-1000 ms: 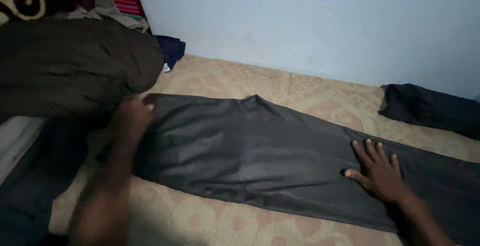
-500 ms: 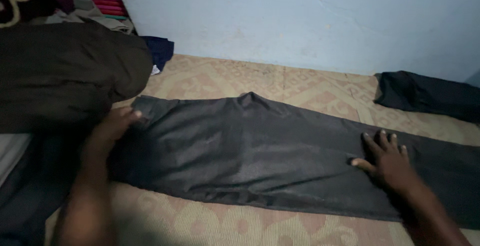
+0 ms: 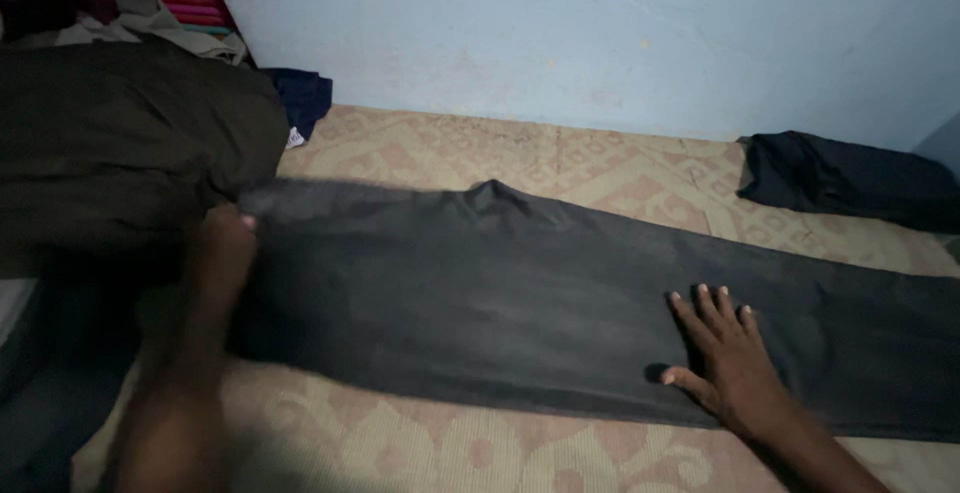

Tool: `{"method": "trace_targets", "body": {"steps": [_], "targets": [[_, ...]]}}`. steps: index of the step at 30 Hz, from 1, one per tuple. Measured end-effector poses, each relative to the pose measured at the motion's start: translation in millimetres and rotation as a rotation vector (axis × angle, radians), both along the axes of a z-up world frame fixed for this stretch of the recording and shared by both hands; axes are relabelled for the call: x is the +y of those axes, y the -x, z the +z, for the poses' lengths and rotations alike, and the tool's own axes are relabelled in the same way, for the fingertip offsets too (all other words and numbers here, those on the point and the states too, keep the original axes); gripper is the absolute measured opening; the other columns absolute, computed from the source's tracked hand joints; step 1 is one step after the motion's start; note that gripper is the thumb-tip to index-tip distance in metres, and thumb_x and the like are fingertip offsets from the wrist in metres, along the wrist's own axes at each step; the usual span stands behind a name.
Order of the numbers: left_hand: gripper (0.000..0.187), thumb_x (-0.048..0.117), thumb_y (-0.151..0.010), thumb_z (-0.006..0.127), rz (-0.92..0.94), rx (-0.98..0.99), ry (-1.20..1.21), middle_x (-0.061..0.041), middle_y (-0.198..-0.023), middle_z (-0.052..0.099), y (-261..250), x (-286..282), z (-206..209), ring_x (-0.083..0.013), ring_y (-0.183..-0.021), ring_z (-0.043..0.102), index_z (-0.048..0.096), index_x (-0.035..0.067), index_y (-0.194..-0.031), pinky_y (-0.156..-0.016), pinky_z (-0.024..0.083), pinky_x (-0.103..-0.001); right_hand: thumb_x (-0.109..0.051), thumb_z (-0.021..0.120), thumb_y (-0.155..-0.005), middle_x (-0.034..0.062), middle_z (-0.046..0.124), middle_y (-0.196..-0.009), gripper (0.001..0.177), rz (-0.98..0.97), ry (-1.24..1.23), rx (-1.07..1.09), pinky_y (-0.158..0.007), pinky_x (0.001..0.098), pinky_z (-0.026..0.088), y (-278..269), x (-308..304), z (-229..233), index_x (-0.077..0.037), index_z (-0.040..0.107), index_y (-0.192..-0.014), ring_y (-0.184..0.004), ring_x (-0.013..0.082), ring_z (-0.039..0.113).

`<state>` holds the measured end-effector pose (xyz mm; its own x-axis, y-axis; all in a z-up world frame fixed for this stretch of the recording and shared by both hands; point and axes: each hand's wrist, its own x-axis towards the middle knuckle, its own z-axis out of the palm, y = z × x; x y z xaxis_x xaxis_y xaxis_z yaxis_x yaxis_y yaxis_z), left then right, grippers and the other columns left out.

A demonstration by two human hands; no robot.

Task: The person spreads a pair of trousers flat on a bed, aligns the legs together, and folds them into a compact square by hand.

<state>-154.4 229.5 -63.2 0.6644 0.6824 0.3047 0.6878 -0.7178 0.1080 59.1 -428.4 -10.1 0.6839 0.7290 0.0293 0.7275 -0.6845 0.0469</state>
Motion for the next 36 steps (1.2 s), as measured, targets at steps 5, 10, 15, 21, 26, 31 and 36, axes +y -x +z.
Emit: {"method": "trace_targets", "body": {"steps": [5, 10, 15, 21, 26, 31, 36], "targets": [[0.039, 0.031, -0.099, 0.062, 0.204, 0.065, 0.332, -0.021, -0.114, 0.068, -10.6, 10.2, 0.4, -0.0357, -0.101, 0.069, 0.064, 0.003, -0.126, -0.087, 0.055, -0.051, -0.079, 0.053, -0.077, 0.0252, 0.016, -0.167, 0.109, -0.045, -0.036, 0.084, -0.117, 0.0604, 0.009, 0.2, -1.7, -0.5, -0.018, 0.025, -0.163, -0.151, 0.0447, 0.007], [0.064, 0.053, -0.101, 0.061, 0.239, 0.119, 0.544, -0.028, -0.127, 0.069, 3.2, -7.4, 33.1, -0.0403, -0.113, 0.069, 0.066, -0.004, -0.131, -0.099, 0.052, -0.052, -0.081, 0.053, -0.078, 0.0239, 0.016, -0.163, 0.109, -0.083, 0.023, 0.104, -0.120, 0.0598, 0.007, -0.7, 1.4, 2.6, -0.020, 0.025, -0.163, -0.153, 0.0440, 0.005], [0.074, 0.057, -0.098, 0.062, 0.377, 0.115, 0.737, -0.028, -0.137, 0.062, 3.9, -51.7, 75.7, -0.0425, -0.120, 0.065, 0.054, 0.001, -0.145, -0.103, 0.050, -0.057, -0.080, 0.054, -0.077, 0.0268, 0.015, -0.163, 0.106, -0.055, -0.070, 0.079, -0.118, 0.0601, 0.008, 5.6, 2.8, 4.5, -0.018, 0.027, -0.158, -0.152, 0.0455, 0.006], [0.106, 0.056, -0.078, 0.077, -0.001, 0.154, 0.738, -0.015, -0.166, 0.030, 45.0, -27.4, 99.3, -0.0339, -0.150, 0.034, 0.027, 0.016, -0.163, -0.121, 0.032, -0.050, -0.081, 0.054, -0.074, 0.0200, 0.013, -0.169, 0.110, -0.077, 0.034, 0.107, -0.118, 0.0594, 0.004, 7.8, 13.3, -0.5, -0.024, 0.024, -0.164, -0.153, 0.0409, 0.002], [0.126, 0.054, -0.069, 0.088, -0.333, 0.472, 0.623, -0.003, -0.173, 0.011, 62.6, -2.9, 81.3, -0.0189, -0.160, 0.015, 0.013, 0.019, -0.163, -0.129, 0.018, -0.037, -0.080, 0.051, -0.077, 0.0212, 0.016, -0.167, 0.106, -0.003, 0.003, 0.049, -0.119, 0.0593, 0.006, 3.7, 7.3, -4.1, -0.022, 0.025, -0.162, -0.153, 0.0415, 0.005], [0.124, 0.025, -0.061, 0.096, -0.196, 0.321, 0.724, -0.004, -0.168, 0.033, 55.4, 1.8, 60.8, -0.0236, -0.154, 0.035, 0.025, 0.022, -0.163, -0.126, 0.030, -0.041, -0.081, 0.050, -0.077, 0.0223, 0.016, -0.164, 0.107, -0.012, 0.000, 0.063, -0.119, 0.0599, 0.006, 1.8, 1.9, -8.3, -0.023, 0.026, -0.163, -0.153, 0.0412, 0.005], [0.108, 0.017, -0.075, 0.092, 0.025, 0.460, 0.608, -0.005, -0.166, 0.041, 51.9, -4.3, 58.6, -0.0304, -0.149, 0.046, 0.031, 0.030, -0.164, -0.122, 0.040, -0.049, -0.083, 0.049, -0.076, 0.0212, 0.015, -0.165, 0.109, -0.005, -0.001, 0.091, -0.118, 0.0611, 0.009, 3.9, 7.3, 1.1, -0.024, 0.025, -0.164, -0.153, 0.0412, 0.006]]}}
